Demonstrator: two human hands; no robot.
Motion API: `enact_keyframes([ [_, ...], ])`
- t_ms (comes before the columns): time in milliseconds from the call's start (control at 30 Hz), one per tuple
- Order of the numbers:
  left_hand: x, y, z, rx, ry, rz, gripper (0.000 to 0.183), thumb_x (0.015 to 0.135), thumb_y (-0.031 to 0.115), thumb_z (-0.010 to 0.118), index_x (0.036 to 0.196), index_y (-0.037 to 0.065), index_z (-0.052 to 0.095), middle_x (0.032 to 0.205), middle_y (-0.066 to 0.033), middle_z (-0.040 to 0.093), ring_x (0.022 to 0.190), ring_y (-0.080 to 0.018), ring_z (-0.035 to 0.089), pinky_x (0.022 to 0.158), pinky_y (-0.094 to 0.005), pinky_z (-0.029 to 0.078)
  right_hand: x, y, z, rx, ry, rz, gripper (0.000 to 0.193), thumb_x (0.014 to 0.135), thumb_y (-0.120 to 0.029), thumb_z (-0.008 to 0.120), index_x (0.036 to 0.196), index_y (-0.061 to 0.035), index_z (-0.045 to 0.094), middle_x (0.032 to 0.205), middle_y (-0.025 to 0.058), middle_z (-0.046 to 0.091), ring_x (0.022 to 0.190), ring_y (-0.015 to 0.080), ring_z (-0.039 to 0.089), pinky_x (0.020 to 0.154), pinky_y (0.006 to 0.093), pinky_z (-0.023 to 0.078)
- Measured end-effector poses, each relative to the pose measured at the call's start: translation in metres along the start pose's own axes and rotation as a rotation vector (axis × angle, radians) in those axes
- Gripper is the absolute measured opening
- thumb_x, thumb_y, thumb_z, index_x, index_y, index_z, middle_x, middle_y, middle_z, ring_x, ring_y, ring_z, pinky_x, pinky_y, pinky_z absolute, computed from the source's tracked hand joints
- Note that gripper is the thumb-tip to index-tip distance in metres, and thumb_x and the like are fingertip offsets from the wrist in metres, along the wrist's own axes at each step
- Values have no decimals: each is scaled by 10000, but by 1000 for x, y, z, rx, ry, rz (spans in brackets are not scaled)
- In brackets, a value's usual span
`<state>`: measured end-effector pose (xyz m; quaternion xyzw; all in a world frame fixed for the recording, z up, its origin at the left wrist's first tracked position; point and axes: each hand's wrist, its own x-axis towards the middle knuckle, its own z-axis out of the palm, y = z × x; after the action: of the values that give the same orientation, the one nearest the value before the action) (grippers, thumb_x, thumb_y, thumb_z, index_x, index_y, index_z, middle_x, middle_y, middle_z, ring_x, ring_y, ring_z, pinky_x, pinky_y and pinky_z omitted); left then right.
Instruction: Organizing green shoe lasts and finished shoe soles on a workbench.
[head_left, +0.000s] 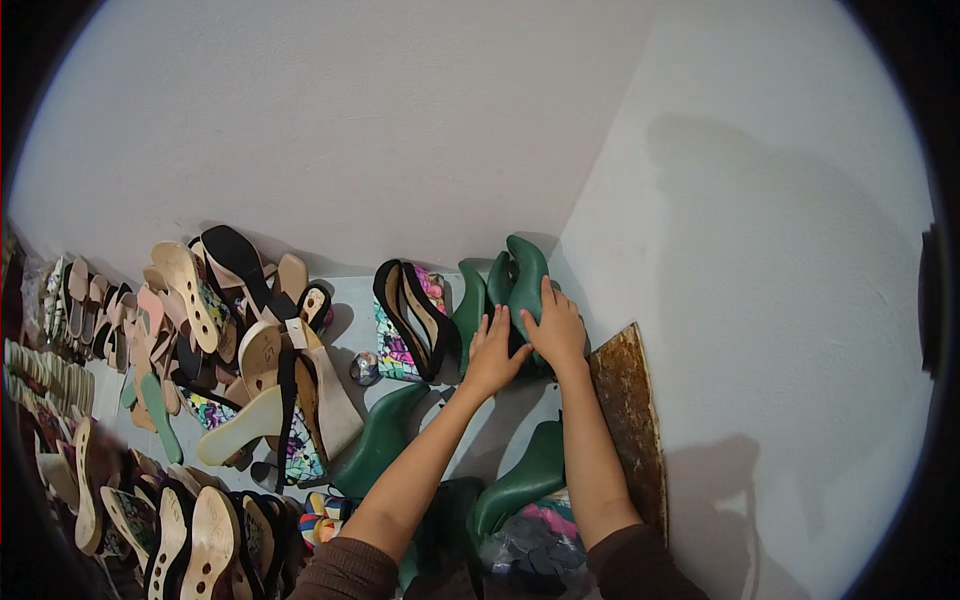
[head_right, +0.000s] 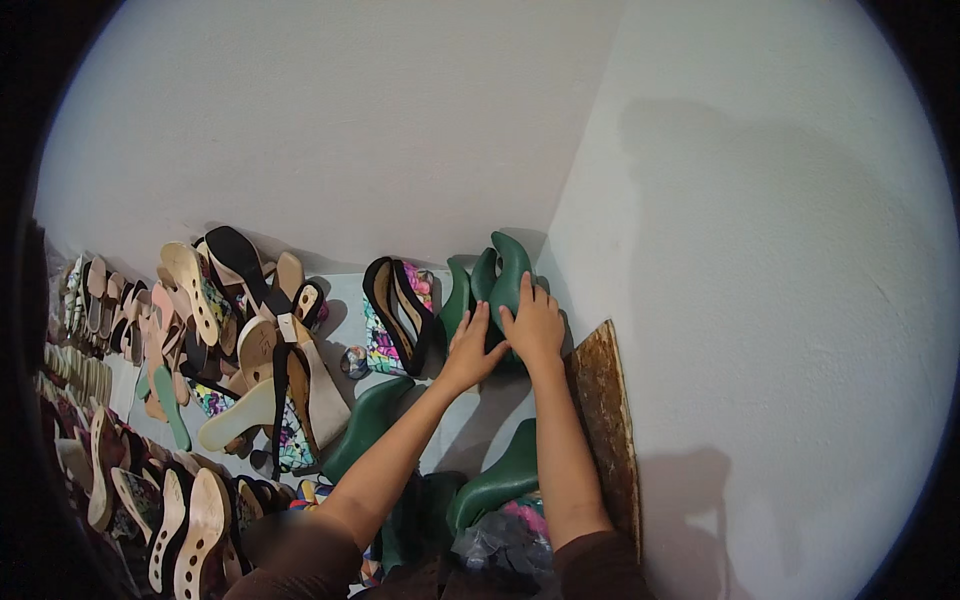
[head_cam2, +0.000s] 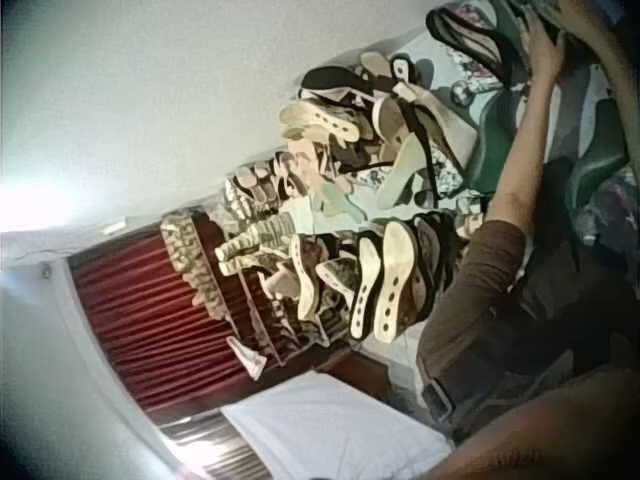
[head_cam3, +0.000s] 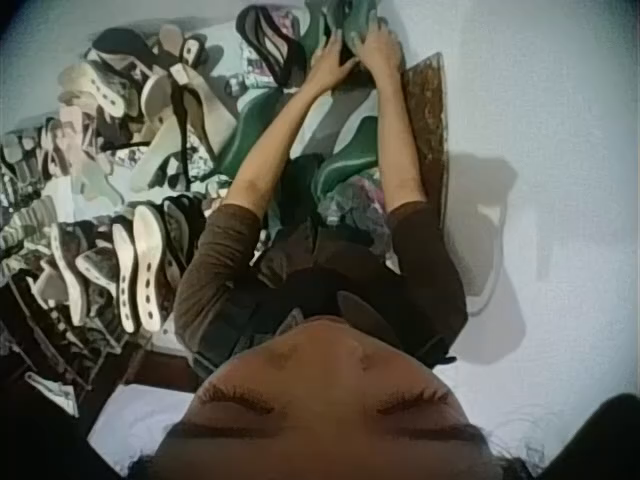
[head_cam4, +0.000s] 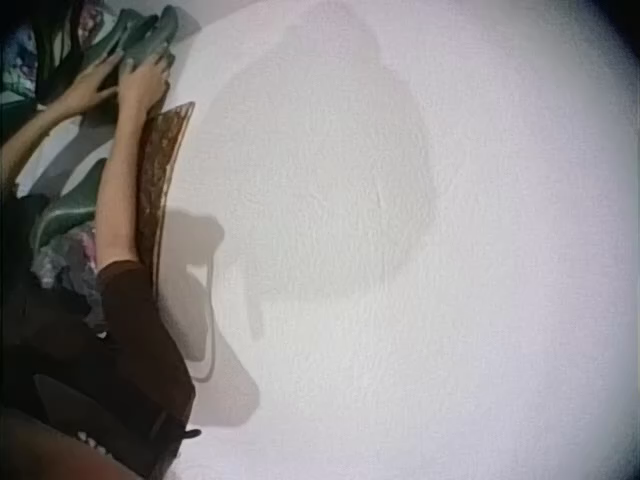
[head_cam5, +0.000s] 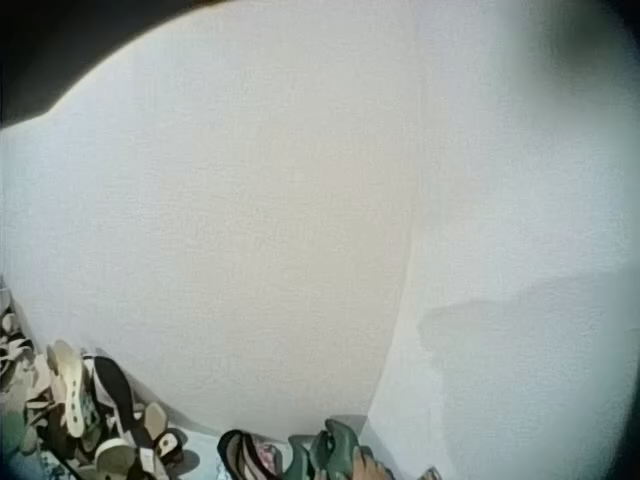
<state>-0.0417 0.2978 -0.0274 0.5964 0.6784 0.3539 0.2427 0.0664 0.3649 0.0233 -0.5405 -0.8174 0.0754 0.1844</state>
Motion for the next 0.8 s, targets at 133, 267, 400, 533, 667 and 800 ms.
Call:
enact_keyframes([
  [133, -1, 0, -3, 86, -23, 70, 793, 797, 350, 608, 1397, 7, 219, 1445, -167, 250, 1332, -386, 207, 1060, -476, 206, -6, -2, 10, -151, 174, -55, 625, 791, -318, 604, 1290, 2, 407, 1164, 171, 500, 1056, 330, 473, 849, 426, 430],
  [267, 5, 0, -2, 181, -31, 90, 763, 798, 324, 595, 1399, 30, 228, 1455, -125, 248, 1340, -363, 198, 1067, -493, 188, -3, -6, 18, -164, 172, -7, 605, 815, -304, 581, 1288, 25, 397, 1194, 168, 481, 1083, 327, 449, 889, 415, 399],
  [400, 11, 2, 2, 206, -43, 107, 744, 803, 307, 583, 1401, 41, 230, 1458, -102, 251, 1344, -361, 189, 1073, -488, 175, -1, 2, 28, -267, 222, 7, 555, 848, -274, 540, 1286, 34, 397, 1254, 171, 451, 1123, 312, 435, 910, 397, 380],
  [533, 16, 5, 9, 254, -54, 151, 765, 799, 298, 585, 1420, 81, 194, 1463, -93, 244, 1351, -369, 156, 1077, -507, 134, -3, 10, 32, -332, 300, -15, 547, 864, -278, 517, 1286, 48, 393, 1322, 184, 414, 1169, 300, 418, 933, 399, 364],
  [667, 20, 5, 13, 306, -39, 166, 742, 798, 316, 573, 1410, 75, 228, 1463, -86, 245, 1350, -376, 155, 1068, -543, 123, -1, 16, 34, -272, 283, -5, 535, 874, -277, 497, 1281, 55, 399, 1337, 193, 404, 1193, 295, 406, 977, 411, 332],
  [800, 15, 6, 11, 299, -77, 169, 797, 772, 300, 603, 1422, 88, 193, 1472, -100, 216, 1356, -373, 133, 1071, -532, 123, -3, 18, 36, -279, 305, -39, 495, 880, -265, 479, 1264, 44, 432, 1337, 174, 413, 1236, 286, 375, 1043, 433, 260],
])
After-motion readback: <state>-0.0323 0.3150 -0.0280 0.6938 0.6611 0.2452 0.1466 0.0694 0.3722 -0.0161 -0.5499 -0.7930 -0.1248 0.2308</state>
